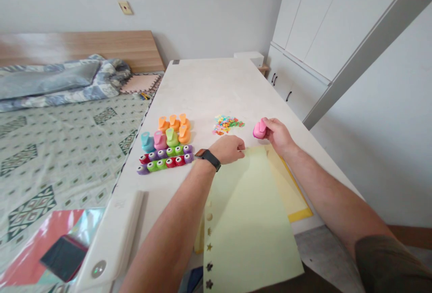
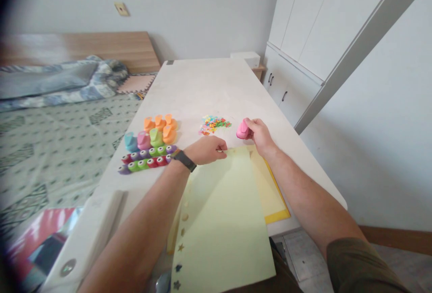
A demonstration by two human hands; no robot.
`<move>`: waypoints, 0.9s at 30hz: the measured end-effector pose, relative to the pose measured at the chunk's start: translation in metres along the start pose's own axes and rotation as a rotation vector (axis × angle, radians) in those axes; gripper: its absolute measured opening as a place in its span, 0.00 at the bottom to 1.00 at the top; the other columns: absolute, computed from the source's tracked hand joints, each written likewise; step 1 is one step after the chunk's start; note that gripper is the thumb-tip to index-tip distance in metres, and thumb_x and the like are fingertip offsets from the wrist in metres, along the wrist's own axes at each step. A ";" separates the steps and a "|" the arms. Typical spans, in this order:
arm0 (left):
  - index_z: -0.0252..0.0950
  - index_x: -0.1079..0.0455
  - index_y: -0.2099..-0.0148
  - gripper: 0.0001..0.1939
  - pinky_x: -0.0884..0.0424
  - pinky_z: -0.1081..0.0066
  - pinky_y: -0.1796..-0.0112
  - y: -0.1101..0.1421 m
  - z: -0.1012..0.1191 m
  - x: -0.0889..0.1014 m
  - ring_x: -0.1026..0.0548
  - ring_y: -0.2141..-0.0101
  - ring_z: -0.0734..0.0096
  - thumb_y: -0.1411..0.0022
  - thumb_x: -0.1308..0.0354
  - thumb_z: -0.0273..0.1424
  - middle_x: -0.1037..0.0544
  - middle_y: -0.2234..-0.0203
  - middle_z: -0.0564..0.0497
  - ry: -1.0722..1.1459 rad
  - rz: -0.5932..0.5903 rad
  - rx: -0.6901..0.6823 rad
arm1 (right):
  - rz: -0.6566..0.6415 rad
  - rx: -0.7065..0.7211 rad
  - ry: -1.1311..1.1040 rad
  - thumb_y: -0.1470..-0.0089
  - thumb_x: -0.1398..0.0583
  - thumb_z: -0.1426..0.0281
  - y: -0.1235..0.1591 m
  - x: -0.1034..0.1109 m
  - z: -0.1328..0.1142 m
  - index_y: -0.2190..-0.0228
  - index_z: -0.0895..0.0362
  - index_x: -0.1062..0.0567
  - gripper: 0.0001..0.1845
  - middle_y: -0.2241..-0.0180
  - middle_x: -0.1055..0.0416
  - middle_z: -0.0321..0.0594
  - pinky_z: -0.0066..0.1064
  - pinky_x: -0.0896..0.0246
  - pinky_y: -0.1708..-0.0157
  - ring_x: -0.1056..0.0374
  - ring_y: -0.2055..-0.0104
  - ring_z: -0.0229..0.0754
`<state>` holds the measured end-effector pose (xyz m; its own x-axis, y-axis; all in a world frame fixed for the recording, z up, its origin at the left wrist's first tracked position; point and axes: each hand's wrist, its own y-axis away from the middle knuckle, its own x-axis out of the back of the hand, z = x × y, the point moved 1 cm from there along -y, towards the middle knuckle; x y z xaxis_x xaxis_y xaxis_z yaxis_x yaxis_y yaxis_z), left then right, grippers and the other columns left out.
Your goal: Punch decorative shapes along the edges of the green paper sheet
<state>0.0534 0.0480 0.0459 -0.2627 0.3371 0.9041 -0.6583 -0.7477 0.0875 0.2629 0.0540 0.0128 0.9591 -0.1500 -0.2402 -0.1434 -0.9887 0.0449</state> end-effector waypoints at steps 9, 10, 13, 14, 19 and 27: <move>0.40 0.25 0.49 0.18 0.30 0.71 0.58 -0.003 0.012 -0.003 0.22 0.57 0.63 0.41 0.42 0.31 0.19 0.56 0.48 -0.091 -0.110 -0.077 | 0.028 -0.013 0.019 0.54 0.32 0.50 -0.004 0.004 0.010 0.74 0.53 0.32 0.23 0.76 0.27 0.36 0.32 0.40 0.76 0.33 0.75 0.40; 0.40 0.26 0.47 0.19 0.30 0.70 0.56 -0.003 0.012 -0.004 0.22 0.55 0.62 0.41 0.42 0.32 0.19 0.55 0.48 -0.098 -0.119 -0.070 | 0.029 -0.015 0.020 0.55 0.32 0.49 -0.004 0.004 0.011 0.74 0.53 0.32 0.23 0.76 0.27 0.36 0.32 0.41 0.77 0.33 0.76 0.40; 0.35 0.35 0.38 0.30 0.30 0.67 0.52 -0.003 0.008 -0.008 0.24 0.50 0.57 0.42 0.40 0.34 0.22 0.48 0.41 -0.116 -0.086 0.010 | 0.037 -0.015 0.026 0.55 0.32 0.49 -0.006 0.005 0.013 0.73 0.53 0.31 0.23 0.76 0.27 0.36 0.32 0.40 0.77 0.32 0.75 0.41; 0.33 0.39 0.36 0.33 0.30 0.66 0.52 -0.003 0.006 -0.010 0.24 0.49 0.55 0.42 0.39 0.35 0.23 0.47 0.39 -0.121 -0.072 0.038 | 0.041 -0.014 0.028 0.55 0.33 0.49 -0.006 0.006 0.013 0.73 0.53 0.31 0.23 0.76 0.27 0.36 0.32 0.40 0.76 0.32 0.75 0.41; 0.36 0.40 0.35 0.34 0.31 0.66 0.50 -0.004 0.000 -0.013 0.25 0.48 0.58 0.42 0.40 0.35 0.25 0.45 0.41 -0.103 -0.077 -0.002 | 0.052 -0.004 0.043 0.55 0.33 0.47 -0.005 0.005 0.011 0.74 0.53 0.32 0.24 0.77 0.26 0.38 0.32 0.40 0.76 0.32 0.75 0.42; 0.38 0.33 0.40 0.27 0.30 0.63 0.53 -0.010 0.009 -0.016 0.22 0.52 0.53 0.37 0.45 0.45 0.20 0.52 0.42 -0.146 -0.068 -0.044 | 0.070 0.008 0.074 0.56 0.33 0.45 -0.005 0.004 0.010 0.75 0.54 0.32 0.26 0.77 0.27 0.39 0.33 0.39 0.76 0.31 0.74 0.43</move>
<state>0.0703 0.0450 0.0338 -0.1136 0.2970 0.9481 -0.7022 -0.6991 0.1349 0.2650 0.0580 0.0021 0.9621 -0.2178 -0.1643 -0.2122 -0.9759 0.0512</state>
